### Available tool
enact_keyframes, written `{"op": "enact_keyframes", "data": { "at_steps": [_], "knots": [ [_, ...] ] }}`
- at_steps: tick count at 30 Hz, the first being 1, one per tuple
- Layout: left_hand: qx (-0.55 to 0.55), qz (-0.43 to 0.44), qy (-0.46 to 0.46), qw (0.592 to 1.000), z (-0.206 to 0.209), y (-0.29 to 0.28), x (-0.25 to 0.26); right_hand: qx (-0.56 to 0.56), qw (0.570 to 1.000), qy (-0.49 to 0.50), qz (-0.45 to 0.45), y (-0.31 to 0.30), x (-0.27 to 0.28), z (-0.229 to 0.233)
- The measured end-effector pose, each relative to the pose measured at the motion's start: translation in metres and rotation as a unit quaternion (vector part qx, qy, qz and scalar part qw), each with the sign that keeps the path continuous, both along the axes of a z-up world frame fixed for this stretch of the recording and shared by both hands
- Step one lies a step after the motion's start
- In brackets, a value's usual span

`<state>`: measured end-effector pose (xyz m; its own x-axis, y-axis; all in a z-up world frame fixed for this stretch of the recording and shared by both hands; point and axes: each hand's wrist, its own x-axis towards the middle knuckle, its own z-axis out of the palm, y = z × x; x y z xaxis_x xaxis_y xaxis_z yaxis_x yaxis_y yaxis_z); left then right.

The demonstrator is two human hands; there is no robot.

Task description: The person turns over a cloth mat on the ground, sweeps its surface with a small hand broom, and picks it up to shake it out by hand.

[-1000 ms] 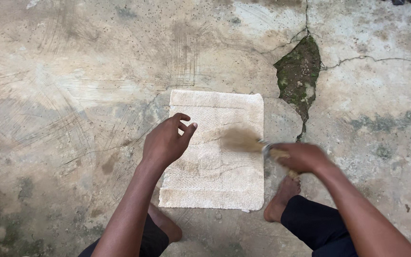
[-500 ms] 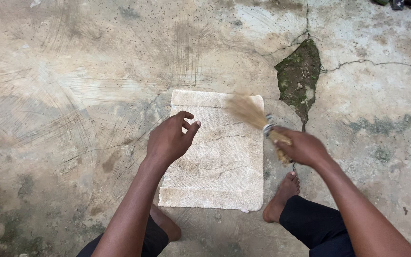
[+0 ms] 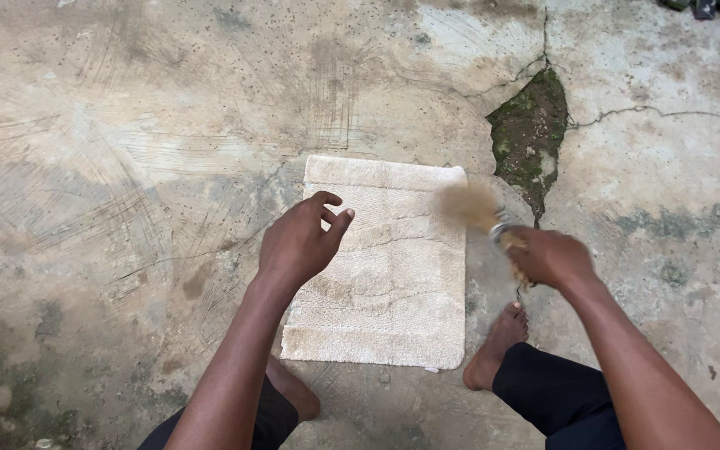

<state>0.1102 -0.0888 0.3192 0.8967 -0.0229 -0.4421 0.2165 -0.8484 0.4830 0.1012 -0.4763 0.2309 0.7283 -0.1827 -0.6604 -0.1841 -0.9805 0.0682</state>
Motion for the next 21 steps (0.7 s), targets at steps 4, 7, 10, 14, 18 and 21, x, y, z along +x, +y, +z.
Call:
{"op": "enact_keyframes", "data": {
  "at_steps": [4,7,10,14,18,21],
  "knots": [
    [-0.001,-0.002,0.004,1.0,0.002,0.0,0.0,-0.042,0.981,-0.187,0.041,-0.028,0.001,0.011],
    [0.0,-0.006,0.008,1.0,0.002,-0.002,0.0,-0.035,0.997,-0.066,-0.03,-0.013,0.001,0.019],
    [0.006,-0.009,0.015,1.0,0.0,-0.004,-0.001,0.054,0.998,-0.03,0.008,0.014,-0.004,0.025],
    [0.017,-0.011,0.024,1.0,-0.002,-0.007,0.0,0.144,0.982,0.076,0.094,0.045,-0.02,0.018],
    [0.029,-0.011,0.042,0.999,-0.003,-0.009,0.0,0.148,0.965,0.063,0.205,0.056,-0.026,0.008],
    [0.026,-0.007,0.034,0.999,-0.004,-0.008,0.001,0.082,0.985,0.119,0.093,0.045,-0.019,0.014]
  ]
}}
